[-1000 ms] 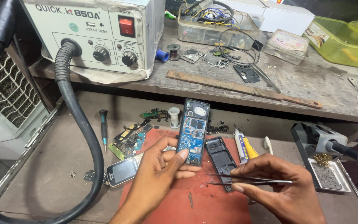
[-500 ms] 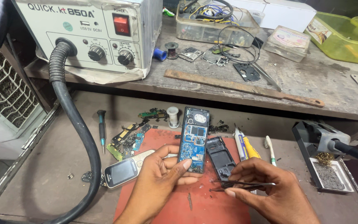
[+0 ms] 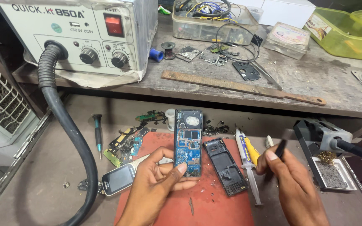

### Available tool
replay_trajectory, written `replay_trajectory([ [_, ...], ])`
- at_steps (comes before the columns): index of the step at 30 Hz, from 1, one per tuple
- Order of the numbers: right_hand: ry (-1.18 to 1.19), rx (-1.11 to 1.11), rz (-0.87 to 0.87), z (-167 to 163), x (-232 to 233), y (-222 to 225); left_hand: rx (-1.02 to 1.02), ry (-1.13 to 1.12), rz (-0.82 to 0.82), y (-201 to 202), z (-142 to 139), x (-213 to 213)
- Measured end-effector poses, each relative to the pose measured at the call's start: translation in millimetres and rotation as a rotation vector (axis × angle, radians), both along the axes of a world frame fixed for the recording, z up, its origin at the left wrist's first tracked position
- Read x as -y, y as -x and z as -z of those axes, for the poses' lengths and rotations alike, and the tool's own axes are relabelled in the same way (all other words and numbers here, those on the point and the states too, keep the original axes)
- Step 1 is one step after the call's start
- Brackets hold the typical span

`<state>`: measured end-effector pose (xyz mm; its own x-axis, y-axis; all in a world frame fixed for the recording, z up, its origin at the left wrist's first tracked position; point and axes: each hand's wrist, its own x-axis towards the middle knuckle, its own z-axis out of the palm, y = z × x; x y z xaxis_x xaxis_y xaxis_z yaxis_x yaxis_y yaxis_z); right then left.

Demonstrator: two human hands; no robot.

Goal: The person holds a disassembled mobile phone motherboard and casing, using tweezers to remove small components and a white sticker. The person then places the casing back onto the motherboard.

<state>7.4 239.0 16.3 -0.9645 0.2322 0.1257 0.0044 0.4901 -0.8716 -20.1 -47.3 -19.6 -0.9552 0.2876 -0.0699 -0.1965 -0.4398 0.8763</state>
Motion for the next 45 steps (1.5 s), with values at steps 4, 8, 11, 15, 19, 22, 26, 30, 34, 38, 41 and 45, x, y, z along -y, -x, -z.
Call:
replay_trajectory([
  [4,-0.153,0.23,0.095,-5,15,-1,-0.025,-0.069,0.044,1,6,-2],
  [8,-0.589,0.317,0.146,-12,42,1,-0.023,-0.086,0.075,1,10,-3],
  [11,-0.594,0.191,0.095,-17,50,2,-0.016,-0.06,0.082,1,10,-3],
  [15,-0.664,0.131,0.015,-16,54,3,-0.013,-0.057,0.086,2,9,-2],
  [19,-0.688,0.123,-0.009,-12,59,5,-0.024,-0.103,0.095,2,9,-3],
  [22,-0.639,0.263,0.042,-15,64,7,-0.025,-0.089,0.09,2,8,-4],
  [26,-0.597,0.244,0.047,-19,68,6,-0.017,-0.076,0.095,2,8,-5],
  [30,-0.583,0.098,0.045,-17,68,4,-0.018,-0.058,0.102,2,9,-3],
  [34,-0.51,0.127,0.054,-14,56,3,-0.051,-0.044,0.118,1,12,-2],
  [38,-0.352,0.236,0.024,-11,35,2,-0.073,-0.039,0.119,2,13,-2],
  [41,-0.203,0.227,0.016,-8,21,2,-0.075,-0.039,0.111,1,11,-5],
  [45,0.168,0.282,-0.018,-9,10,4,-0.074,-0.024,0.088,0,5,-5],
])
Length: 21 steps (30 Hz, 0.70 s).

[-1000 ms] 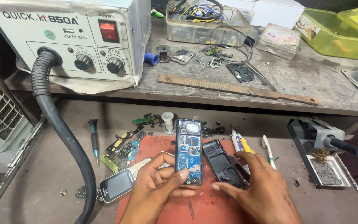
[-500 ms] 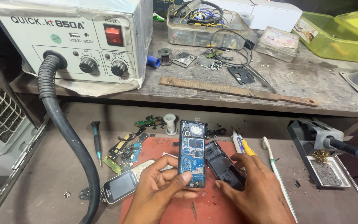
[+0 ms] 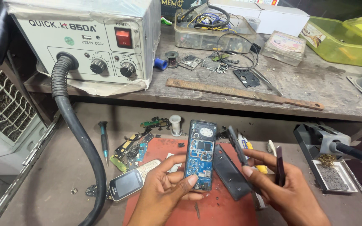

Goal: The person holds a disassembled mobile phone motherboard and casing, using tweezers to remove small components and a white sticker. The person then places the casing back onto the motherboard.

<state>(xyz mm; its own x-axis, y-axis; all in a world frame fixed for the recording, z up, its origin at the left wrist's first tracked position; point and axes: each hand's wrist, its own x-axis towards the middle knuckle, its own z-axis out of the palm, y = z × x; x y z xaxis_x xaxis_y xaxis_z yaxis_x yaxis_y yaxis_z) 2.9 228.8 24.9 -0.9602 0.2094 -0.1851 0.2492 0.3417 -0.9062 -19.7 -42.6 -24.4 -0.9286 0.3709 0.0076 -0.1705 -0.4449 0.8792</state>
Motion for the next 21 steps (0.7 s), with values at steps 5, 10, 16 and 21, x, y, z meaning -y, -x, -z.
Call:
replay_trajectory([
  [5,0.404,0.048,-0.157,-11,6,2,0.033,0.011,-0.001,0,-7,-2],
  [10,0.49,0.137,-0.185,-17,30,2,0.037,-0.013,0.027,0,-10,-1],
  [16,0.399,0.19,-0.107,-15,47,1,0.06,-0.015,0.018,4,-8,4],
  [21,0.33,0.184,-0.113,-12,48,0,0.016,-0.065,0.059,4,-6,4],
])
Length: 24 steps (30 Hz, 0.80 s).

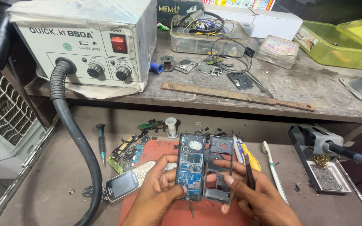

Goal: The person holds a disassembled mobile phone motherboard and casing, using tweezers to remove small components and a white sticker. The person then places the casing back onto the motherboard.

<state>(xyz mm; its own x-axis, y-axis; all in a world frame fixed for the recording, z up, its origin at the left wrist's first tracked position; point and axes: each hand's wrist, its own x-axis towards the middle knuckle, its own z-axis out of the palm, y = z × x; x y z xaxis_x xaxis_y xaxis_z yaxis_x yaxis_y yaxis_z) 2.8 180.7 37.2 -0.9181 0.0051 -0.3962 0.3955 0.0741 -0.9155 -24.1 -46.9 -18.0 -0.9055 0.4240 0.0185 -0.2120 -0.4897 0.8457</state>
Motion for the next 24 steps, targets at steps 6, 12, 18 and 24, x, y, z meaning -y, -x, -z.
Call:
replay_trajectory([
  [6,-0.086,0.014,-0.025,4,2,-2,0.026,-0.006,-0.056,2,3,1],
  [12,-0.079,-0.101,-0.119,14,2,5,0.104,-0.036,-0.037,6,-2,-1],
  [18,0.06,-0.206,-0.119,38,5,14,0.117,-0.02,-0.087,5,-10,-4],
  [24,-0.01,-0.143,-0.12,45,12,12,0.101,0.002,-0.092,5,-13,-7],
])
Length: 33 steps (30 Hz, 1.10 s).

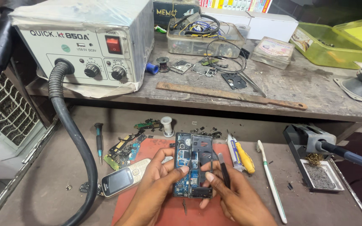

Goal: The person holds a disassembled mobile phone motherboard and casing, using tweezers to remove small components and a white sticker. The person then places the casing back onto the motherboard.

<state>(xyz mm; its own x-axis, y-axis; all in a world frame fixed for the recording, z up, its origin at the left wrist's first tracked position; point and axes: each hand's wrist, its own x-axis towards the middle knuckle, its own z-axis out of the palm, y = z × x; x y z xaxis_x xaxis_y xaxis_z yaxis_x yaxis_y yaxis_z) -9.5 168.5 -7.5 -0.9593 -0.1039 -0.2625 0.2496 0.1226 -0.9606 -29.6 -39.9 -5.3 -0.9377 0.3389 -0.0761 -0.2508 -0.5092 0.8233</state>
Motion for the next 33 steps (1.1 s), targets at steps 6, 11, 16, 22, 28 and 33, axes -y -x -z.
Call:
replay_trajectory([
  [6,-0.021,0.045,0.014,-10,7,0,-0.01,0.026,-0.03,-4,1,-3],
  [11,-0.045,0.019,0.064,-8,14,-6,0.024,0.087,-0.047,-8,7,-2],
  [16,-0.056,-0.025,0.074,-13,18,-9,0.044,0.123,-0.055,-9,7,-3],
  [22,-0.231,-0.073,0.172,-28,25,-13,0.098,0.102,-0.074,-8,7,-5],
  [28,-0.399,-0.145,0.254,-35,32,-20,0.015,-0.02,-0.058,-9,13,-10],
  [33,-0.623,-0.213,0.258,-33,34,-22,0.016,-0.025,-0.023,-11,16,-15],
])
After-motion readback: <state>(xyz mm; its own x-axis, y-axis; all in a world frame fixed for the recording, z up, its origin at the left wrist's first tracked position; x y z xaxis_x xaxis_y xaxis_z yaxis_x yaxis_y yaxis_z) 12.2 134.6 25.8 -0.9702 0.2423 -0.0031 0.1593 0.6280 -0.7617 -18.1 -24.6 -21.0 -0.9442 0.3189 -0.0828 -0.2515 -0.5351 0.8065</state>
